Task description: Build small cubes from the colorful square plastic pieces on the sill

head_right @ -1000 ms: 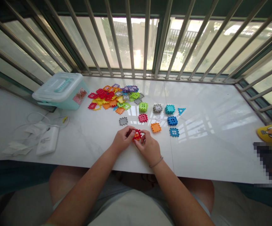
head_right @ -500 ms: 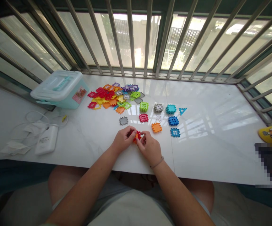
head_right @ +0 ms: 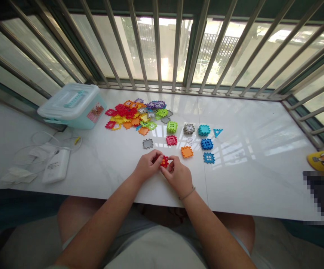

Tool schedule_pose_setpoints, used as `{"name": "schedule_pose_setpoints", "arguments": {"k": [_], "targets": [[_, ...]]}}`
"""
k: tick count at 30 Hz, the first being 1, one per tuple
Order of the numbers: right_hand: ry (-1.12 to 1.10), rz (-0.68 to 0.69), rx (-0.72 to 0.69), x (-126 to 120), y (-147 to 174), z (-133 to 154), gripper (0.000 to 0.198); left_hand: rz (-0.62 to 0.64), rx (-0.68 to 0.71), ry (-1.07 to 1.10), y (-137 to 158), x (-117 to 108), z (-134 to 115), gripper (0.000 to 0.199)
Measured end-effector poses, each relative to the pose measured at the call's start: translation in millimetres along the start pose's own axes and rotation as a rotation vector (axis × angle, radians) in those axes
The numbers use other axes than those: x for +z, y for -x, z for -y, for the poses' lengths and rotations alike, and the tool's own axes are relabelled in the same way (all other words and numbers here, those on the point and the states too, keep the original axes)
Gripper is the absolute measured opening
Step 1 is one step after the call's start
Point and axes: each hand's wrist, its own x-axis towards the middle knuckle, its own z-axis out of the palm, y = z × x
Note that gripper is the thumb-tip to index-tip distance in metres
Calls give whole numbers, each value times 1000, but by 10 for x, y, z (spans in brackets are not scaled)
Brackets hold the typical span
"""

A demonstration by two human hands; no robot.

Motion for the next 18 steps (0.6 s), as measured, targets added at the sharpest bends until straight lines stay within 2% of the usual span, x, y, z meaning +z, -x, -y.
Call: {"name": "schedule_pose_setpoints", "arguments": {"k": [18], "targets": [[36, -1, -7, 6, 0, 7, 38, 5, -2, -9, -5, -12, -26, 19]]}}
